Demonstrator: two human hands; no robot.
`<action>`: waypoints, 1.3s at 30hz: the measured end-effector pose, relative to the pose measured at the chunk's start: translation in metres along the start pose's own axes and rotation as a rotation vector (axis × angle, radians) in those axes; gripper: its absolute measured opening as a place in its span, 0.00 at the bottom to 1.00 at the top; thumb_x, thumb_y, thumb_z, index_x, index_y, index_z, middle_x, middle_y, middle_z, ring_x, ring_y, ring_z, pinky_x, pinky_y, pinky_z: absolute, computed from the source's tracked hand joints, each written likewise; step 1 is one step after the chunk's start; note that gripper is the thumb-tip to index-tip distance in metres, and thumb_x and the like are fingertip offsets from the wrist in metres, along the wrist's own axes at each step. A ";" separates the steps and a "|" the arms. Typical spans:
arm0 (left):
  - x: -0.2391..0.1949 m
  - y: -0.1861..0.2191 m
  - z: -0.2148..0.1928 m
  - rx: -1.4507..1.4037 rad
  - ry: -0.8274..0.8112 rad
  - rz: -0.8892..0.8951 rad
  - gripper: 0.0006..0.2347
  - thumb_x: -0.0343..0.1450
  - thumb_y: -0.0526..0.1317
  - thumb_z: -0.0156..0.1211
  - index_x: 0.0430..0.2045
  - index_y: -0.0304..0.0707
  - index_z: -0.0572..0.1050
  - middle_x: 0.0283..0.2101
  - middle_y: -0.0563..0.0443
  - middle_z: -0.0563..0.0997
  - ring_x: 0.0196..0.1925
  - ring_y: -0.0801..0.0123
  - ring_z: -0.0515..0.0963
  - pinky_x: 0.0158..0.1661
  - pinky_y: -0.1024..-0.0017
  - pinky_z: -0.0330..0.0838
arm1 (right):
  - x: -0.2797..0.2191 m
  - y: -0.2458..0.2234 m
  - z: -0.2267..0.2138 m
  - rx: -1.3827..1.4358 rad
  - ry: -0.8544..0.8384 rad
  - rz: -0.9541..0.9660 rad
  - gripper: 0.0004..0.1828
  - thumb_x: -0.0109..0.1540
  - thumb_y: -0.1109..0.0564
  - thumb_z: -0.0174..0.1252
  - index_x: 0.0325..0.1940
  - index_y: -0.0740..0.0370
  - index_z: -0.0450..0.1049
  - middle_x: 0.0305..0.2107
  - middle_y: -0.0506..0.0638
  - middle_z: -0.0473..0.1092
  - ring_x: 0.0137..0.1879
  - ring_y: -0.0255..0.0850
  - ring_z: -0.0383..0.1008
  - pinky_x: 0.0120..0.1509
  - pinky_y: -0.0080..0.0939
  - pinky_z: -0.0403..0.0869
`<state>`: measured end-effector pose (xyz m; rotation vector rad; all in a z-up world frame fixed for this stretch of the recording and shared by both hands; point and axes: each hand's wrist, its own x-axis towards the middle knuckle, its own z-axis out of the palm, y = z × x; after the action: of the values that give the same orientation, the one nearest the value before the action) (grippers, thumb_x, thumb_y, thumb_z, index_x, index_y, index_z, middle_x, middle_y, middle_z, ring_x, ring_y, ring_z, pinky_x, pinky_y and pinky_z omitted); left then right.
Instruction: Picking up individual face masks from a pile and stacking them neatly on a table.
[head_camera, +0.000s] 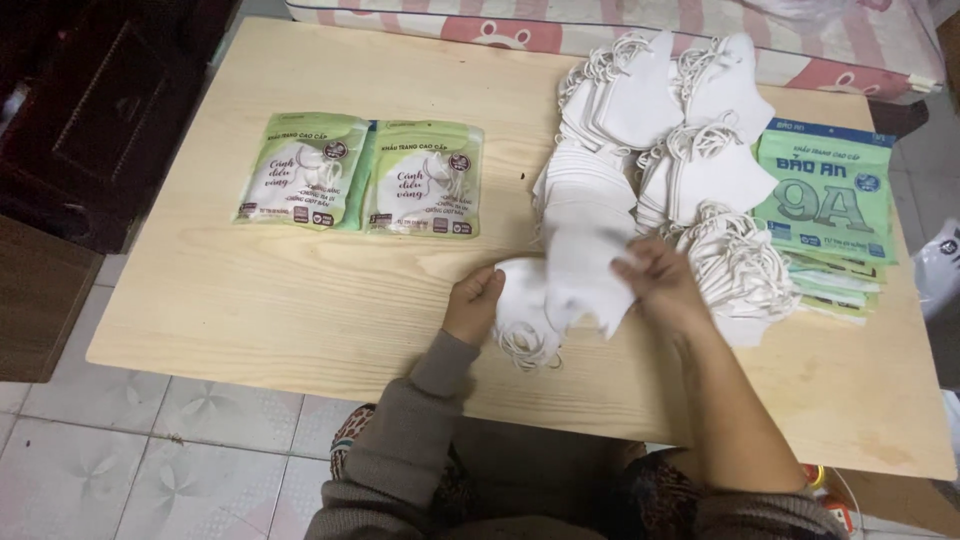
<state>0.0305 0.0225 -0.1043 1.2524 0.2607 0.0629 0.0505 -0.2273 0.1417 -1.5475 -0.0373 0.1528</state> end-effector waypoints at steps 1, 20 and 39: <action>-0.011 0.028 0.010 -0.002 -0.002 0.002 0.10 0.79 0.39 0.53 0.45 0.33 0.81 0.32 0.42 0.84 0.32 0.71 0.81 0.35 0.73 0.78 | 0.002 0.018 -0.003 -0.002 0.001 -0.003 0.13 0.62 0.63 0.65 0.47 0.61 0.69 0.25 0.47 0.70 0.21 0.34 0.72 0.18 0.29 0.71; -0.071 0.158 0.044 -0.026 -0.002 0.046 0.09 0.78 0.36 0.54 0.43 0.33 0.82 0.33 0.41 0.84 0.33 0.69 0.80 0.36 0.71 0.79 | 0.020 0.108 -0.007 -0.190 -0.092 -0.009 0.06 0.64 0.57 0.64 0.40 0.62 0.76 0.22 0.49 0.70 0.24 0.33 0.70 0.23 0.28 0.70; -0.037 0.141 -0.030 -0.563 0.362 0.190 0.10 0.76 0.36 0.57 0.48 0.30 0.76 0.44 0.37 0.84 0.46 0.55 0.86 0.48 0.61 0.84 | -0.008 0.069 0.027 -0.898 -0.263 -0.110 0.28 0.57 0.48 0.69 0.60 0.55 0.76 0.53 0.62 0.76 0.61 0.64 0.74 0.64 0.61 0.73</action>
<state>0.0012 0.0883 0.0259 0.6939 0.4025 0.4969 0.0339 -0.2001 0.0739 -2.4027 -0.4492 0.2737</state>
